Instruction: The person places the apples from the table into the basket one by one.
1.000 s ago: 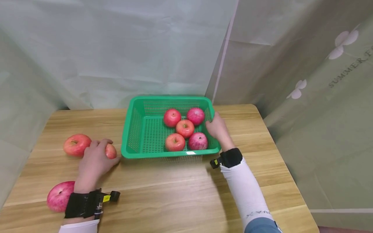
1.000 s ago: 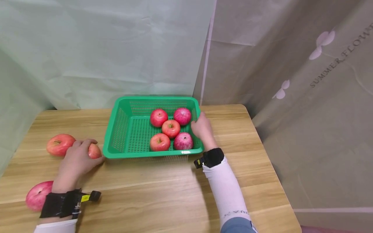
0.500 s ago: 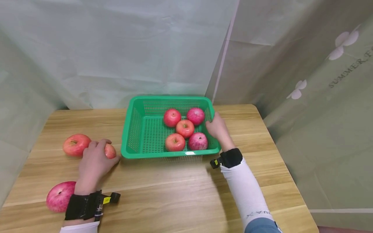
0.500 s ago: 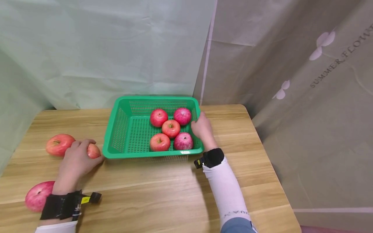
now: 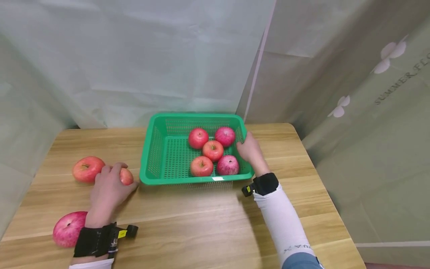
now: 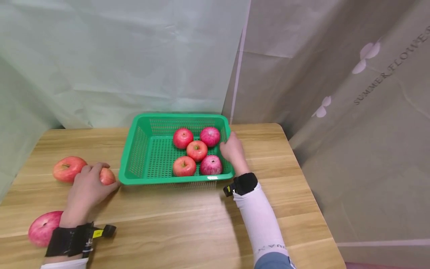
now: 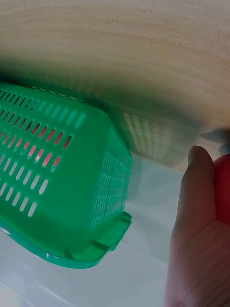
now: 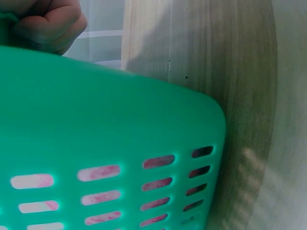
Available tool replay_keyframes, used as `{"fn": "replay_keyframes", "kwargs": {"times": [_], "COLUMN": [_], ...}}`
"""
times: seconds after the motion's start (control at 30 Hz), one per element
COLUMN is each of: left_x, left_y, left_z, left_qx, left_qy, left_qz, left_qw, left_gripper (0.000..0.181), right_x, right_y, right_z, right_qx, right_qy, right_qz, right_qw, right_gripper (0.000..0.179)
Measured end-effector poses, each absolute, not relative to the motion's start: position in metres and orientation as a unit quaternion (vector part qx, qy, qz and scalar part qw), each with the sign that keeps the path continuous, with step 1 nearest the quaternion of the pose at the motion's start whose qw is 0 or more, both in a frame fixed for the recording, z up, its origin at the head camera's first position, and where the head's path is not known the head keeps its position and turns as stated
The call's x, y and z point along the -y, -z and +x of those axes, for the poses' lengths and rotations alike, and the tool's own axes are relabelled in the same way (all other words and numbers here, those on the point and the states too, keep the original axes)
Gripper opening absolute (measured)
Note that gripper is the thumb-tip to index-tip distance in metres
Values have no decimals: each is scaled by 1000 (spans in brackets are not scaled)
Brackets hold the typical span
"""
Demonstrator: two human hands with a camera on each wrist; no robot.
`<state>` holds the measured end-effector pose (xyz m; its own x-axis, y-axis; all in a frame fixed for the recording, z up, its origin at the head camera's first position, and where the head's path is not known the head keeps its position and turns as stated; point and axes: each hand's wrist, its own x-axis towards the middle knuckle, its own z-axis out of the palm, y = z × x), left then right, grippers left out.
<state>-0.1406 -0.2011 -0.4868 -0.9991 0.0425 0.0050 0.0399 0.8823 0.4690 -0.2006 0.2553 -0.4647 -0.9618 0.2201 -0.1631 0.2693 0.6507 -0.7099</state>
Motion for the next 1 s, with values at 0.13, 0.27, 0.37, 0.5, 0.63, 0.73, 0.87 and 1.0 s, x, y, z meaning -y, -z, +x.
{"fn": "replay_keyframes", "kwargs": {"times": [0.13, 0.27, 0.37, 0.5, 0.63, 0.73, 0.87, 1.0], "left_x": [201, 201, 202, 202, 203, 203, 203, 205], "left_y": [487, 486, 485, 486, 486, 486, 486, 487], "left_z": [-141, -141, -141, -141, -140, -139, -139, -140], "left_qx": [-970, -970, -970, -969, -968, -968, -968, -967], "left_qy": [-241, -240, -242, -246, -248, -249, -250, -253], "left_qz": [20, 20, 22, 22, 23, 24, 25, 27], "left_qw": [7, 8, 8, 9, 10, 9, 6, 2], "left_gripper": [73, 73, 73, 71, 70, 69, 68, 68], "right_x": [-255, -255, -255, -255, -255, -255, -255, -255], "right_y": [466, 466, 466, 466, 466, 465, 465, 465], "right_z": [-201, -201, -200, -201, -201, -200, -200, -201], "right_qx": [-909, -909, -909, -909, -908, -909, -910, -910], "right_qy": [395, 395, 394, 393, 393, 393, 391, 388], "right_qz": [133, 132, 134, 138, 139, 137, 137, 140], "right_qw": [27, 26, 27, 30, 32, 30, 29, 32], "right_gripper": [58, 57, 57, 58, 58, 58, 59, 61]}}
